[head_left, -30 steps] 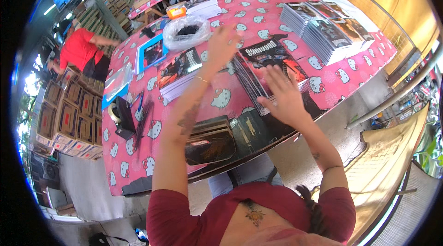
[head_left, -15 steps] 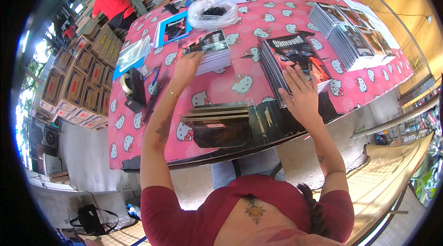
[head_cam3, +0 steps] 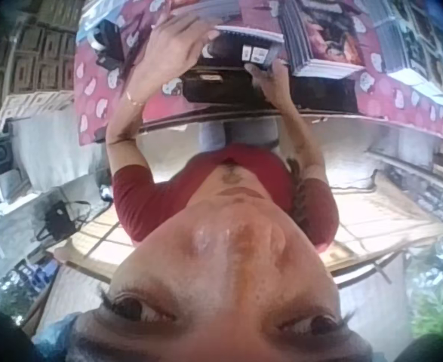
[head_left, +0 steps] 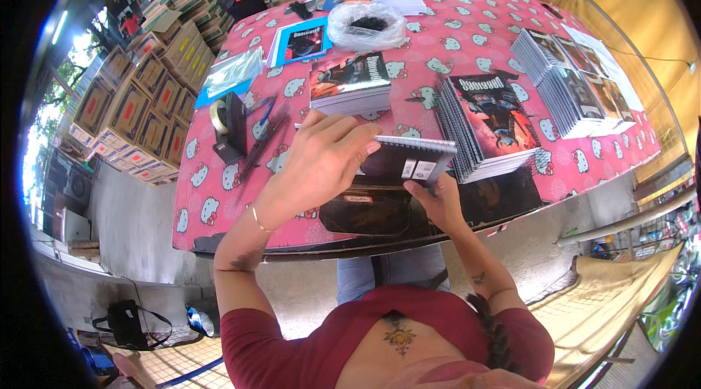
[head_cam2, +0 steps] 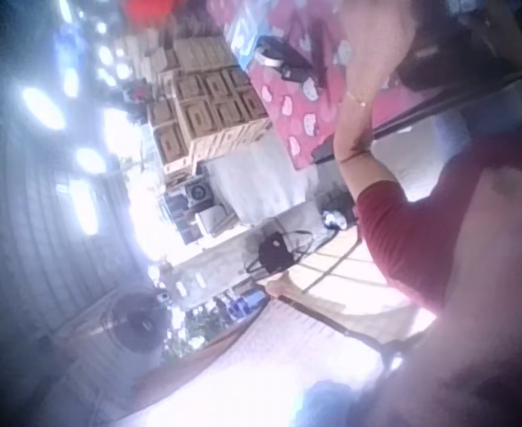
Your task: The person assembles notebooks by picking up a spiral wire, aligning it with the punched holes of a notebook, and threading it through by hand. The person repeats this action for multiple notebooks, picking them from a stack and placing the assembled items onto a separate stack.
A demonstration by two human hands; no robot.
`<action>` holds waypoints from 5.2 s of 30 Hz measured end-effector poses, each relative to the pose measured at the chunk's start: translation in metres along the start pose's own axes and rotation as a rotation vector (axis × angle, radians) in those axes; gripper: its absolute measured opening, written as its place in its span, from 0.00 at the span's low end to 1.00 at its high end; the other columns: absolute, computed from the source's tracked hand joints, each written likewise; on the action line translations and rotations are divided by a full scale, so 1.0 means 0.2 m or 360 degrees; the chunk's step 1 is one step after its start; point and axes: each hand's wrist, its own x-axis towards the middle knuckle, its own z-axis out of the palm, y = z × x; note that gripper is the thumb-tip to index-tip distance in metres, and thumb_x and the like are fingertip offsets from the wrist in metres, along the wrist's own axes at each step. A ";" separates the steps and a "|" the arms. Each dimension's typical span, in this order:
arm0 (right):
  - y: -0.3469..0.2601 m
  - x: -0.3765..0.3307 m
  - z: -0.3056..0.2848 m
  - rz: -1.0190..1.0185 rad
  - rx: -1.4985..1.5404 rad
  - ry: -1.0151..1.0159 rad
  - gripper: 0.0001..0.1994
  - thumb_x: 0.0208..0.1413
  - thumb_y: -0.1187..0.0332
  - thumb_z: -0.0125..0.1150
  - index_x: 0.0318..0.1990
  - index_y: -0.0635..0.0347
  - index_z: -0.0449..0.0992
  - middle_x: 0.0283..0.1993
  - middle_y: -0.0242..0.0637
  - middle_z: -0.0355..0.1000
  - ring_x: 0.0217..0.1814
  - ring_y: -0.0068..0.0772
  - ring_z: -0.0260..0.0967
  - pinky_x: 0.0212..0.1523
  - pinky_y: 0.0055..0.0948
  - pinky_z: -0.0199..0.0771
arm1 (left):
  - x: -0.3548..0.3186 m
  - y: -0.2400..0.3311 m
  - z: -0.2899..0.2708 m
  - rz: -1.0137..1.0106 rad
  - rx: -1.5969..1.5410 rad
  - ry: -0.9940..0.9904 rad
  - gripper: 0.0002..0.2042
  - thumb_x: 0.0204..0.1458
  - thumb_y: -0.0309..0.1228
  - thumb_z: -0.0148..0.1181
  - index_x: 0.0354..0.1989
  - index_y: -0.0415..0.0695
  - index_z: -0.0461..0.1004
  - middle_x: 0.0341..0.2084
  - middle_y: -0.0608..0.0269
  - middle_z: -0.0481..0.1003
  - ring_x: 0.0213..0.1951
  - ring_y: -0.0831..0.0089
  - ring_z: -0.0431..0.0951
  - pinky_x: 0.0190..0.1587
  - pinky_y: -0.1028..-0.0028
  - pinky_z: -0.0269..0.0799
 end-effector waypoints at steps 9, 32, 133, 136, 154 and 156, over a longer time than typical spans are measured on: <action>0.00 -0.04 0.09 -0.0022 0.0129 -0.0164 0.26 0.59 0.72 0.67 0.64 0.62 0.67 0.55 0.42 0.75 0.56 0.32 0.72 0.56 0.31 0.71 | -0.31 0.01 0.14 -0.0159 0.0336 -0.0162 0.16 0.55 0.33 0.64 0.52 0.44 0.76 0.45 0.59 0.79 0.48 0.62 0.77 0.53 0.64 0.66; -0.36 0.12 0.20 -0.1121 -0.1185 -0.0103 0.21 0.54 0.64 0.69 0.55 0.58 0.76 0.58 0.43 0.71 0.59 0.45 0.69 0.61 0.45 0.63 | -0.62 -0.64 0.55 -0.1233 0.0004 0.0491 0.15 0.58 0.31 0.61 0.52 0.41 0.78 0.40 0.53 0.75 0.38 0.61 0.78 0.40 0.63 0.75; -0.24 0.19 -0.20 -0.0641 -0.0668 -0.0379 0.31 0.50 0.70 0.74 0.62 0.57 0.70 0.49 0.43 0.79 0.50 0.43 0.78 0.52 0.40 0.73 | -0.75 0.28 0.70 -0.0207 0.0335 -0.0225 0.40 0.60 0.55 0.54 0.71 0.35 0.58 0.71 0.44 0.59 0.74 0.53 0.54 0.71 0.44 0.46; 0.02 0.14 -0.14 0.0053 0.0200 -0.0346 0.19 0.53 0.74 0.73 0.52 0.62 0.78 0.44 0.34 0.80 0.47 0.23 0.75 0.50 0.29 0.73 | -0.29 0.08 0.45 -0.0472 -0.0134 -0.0607 0.30 0.60 0.48 0.58 0.61 0.36 0.68 0.64 0.43 0.66 0.69 0.48 0.61 0.68 0.41 0.50; 0.08 0.14 0.00 0.0088 0.0185 -0.0520 0.11 0.61 0.70 0.65 0.48 0.67 0.80 0.38 0.32 0.81 0.39 0.18 0.72 0.42 0.26 0.74 | -0.48 0.23 0.63 -0.0223 0.0455 -0.0417 0.43 0.57 0.57 0.56 0.68 0.29 0.58 0.71 0.37 0.56 0.74 0.46 0.52 0.72 0.39 0.38; 0.05 0.15 0.04 -0.0067 0.0268 -0.0490 0.11 0.62 0.69 0.64 0.48 0.65 0.81 0.36 0.32 0.80 0.36 0.19 0.70 0.38 0.28 0.72 | -0.27 0.13 0.55 -0.0382 0.0593 -0.0390 0.43 0.58 0.58 0.53 0.68 0.30 0.58 0.71 0.36 0.57 0.74 0.46 0.52 0.72 0.40 0.37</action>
